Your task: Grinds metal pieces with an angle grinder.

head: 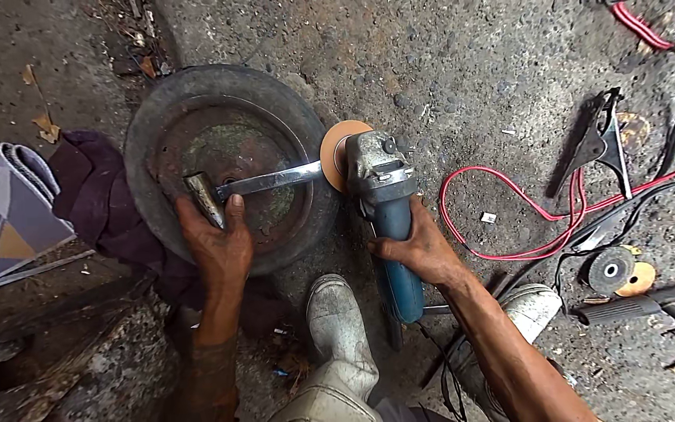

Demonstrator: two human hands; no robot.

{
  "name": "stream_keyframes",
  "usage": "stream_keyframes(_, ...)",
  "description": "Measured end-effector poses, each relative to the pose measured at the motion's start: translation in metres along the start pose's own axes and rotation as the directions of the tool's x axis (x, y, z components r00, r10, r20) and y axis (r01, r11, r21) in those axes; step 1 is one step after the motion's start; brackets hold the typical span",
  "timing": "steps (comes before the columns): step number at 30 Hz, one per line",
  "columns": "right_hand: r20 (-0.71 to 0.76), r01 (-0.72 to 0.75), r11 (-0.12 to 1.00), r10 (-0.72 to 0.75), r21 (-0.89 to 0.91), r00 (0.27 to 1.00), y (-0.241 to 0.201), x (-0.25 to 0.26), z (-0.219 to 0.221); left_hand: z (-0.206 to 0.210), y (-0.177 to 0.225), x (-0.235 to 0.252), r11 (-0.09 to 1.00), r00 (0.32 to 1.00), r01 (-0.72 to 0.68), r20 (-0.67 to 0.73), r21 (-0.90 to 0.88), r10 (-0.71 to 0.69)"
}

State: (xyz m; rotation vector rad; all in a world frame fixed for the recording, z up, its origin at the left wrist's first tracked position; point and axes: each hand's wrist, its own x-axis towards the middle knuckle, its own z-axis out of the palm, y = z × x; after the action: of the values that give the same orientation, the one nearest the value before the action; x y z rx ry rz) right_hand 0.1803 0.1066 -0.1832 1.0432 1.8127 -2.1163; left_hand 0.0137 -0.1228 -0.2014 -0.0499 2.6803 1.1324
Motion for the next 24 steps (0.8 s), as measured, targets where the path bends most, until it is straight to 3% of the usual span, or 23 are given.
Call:
stream_keyframes(12, -0.042, -0.004, 0.999, 0.007, 0.049, 0.999, 0.004, 0.002, -0.010, 0.001, -0.001, -0.001, 0.999, 0.999, -0.045, -0.023, 0.023, 0.046)
stream_keyframes(24, 0.021, 0.034, 0.999, -0.033, -0.024, 0.999, -0.002, 0.000, 0.004, 0.000, -0.001, -0.002, 0.995, 0.995, -0.099, -0.031, 0.002, 0.099)
